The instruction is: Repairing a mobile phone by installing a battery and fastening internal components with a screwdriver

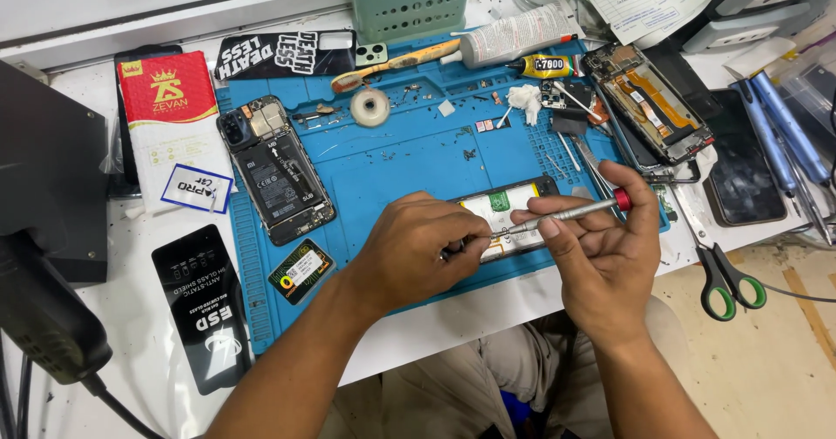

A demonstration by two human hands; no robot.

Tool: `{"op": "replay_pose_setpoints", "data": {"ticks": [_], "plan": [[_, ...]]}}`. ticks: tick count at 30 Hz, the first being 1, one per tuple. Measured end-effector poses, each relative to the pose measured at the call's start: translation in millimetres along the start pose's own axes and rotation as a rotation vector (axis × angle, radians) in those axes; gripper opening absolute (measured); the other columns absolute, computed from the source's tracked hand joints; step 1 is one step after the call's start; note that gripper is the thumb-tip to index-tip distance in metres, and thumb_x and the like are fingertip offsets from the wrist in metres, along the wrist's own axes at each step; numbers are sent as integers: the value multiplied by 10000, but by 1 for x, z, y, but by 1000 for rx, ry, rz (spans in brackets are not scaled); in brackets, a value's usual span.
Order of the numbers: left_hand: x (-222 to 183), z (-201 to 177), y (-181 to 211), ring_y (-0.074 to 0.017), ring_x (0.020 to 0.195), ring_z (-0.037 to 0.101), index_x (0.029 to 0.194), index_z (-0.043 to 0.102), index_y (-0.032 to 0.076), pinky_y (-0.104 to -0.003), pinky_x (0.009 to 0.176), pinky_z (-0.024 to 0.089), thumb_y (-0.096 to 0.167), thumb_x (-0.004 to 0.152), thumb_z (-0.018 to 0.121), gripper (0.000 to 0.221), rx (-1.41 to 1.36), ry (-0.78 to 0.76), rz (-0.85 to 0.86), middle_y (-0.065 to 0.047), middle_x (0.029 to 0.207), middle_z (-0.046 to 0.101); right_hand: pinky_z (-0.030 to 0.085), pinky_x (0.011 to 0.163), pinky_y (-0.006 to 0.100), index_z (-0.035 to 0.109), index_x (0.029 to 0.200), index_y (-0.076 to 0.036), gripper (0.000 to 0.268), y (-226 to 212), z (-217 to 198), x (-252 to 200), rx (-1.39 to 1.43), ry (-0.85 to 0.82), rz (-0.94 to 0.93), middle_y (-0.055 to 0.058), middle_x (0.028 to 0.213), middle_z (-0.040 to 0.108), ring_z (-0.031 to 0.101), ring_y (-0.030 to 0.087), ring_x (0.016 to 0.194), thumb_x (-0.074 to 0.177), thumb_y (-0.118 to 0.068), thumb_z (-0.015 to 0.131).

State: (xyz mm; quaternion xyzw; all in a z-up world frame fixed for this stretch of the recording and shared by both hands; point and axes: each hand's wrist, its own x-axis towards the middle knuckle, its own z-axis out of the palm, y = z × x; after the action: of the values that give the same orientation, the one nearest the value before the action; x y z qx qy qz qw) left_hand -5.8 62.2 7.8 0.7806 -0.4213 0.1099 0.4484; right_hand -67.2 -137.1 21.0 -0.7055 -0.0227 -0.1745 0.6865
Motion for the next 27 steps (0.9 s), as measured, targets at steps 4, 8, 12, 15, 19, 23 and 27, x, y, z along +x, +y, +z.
{"op": "replay_pose_setpoints", "data": {"ticks": [4,8,12,15,19,23,27], "plan": [[2,0,5,-183,572,525,783,621,156,-364,662,435,50,913,626,168,-52,27,-61,39,658,573,421,1239,425,308,1470,-90,575,1,2,-5,-87,-8,-77,223,1084,719,777,291,939,995,-30,627],[4,-6,8,-186,563,479,865,632,94,-362,589,407,72,967,571,121,-190,-18,-92,-9,686,570,607,1018,436,305,1486,-89,586,5,-1,-10,7,11,-80,255,1094,710,776,330,922,997,-16,619],[3,-8,8,-232,627,510,962,628,83,-386,606,397,162,1031,492,172,-196,-83,-111,-27,735,574,631,992,488,294,1470,-84,578,5,0,-11,27,51,-100,274,1095,690,767,370,898,996,-41,623],[2,-7,6,-291,715,587,983,596,82,-426,678,429,171,1044,440,190,-171,-113,-118,-54,846,655,551,1132,490,281,1482,-93,589,8,-2,-12,19,93,-152,274,1081,677,756,369,887,1010,-44,629],[0,-4,4,-288,756,606,1015,576,105,-427,742,442,201,1063,417,193,-131,-138,-135,-37,898,670,504,1213,466,287,1472,-85,574,10,-3,-10,-27,114,-209,248,1082,682,750,335,890,1018,-84,639],[0,-4,4,-282,754,604,1021,584,99,-421,728,438,185,1062,439,174,-129,-123,-120,-45,897,665,516,1202,466,281,1476,-81,572,10,-4,-9,-16,112,-209,253,1096,678,746,340,902,1022,-76,630],[-1,-3,2,-282,784,622,1018,596,104,-419,742,438,183,1054,446,173,-115,-127,-118,-40,937,687,524,1196,461,285,1467,-80,560,9,-3,-9,-30,114,-210,253,1094,680,745,333,904,1025,-80,629]]}}
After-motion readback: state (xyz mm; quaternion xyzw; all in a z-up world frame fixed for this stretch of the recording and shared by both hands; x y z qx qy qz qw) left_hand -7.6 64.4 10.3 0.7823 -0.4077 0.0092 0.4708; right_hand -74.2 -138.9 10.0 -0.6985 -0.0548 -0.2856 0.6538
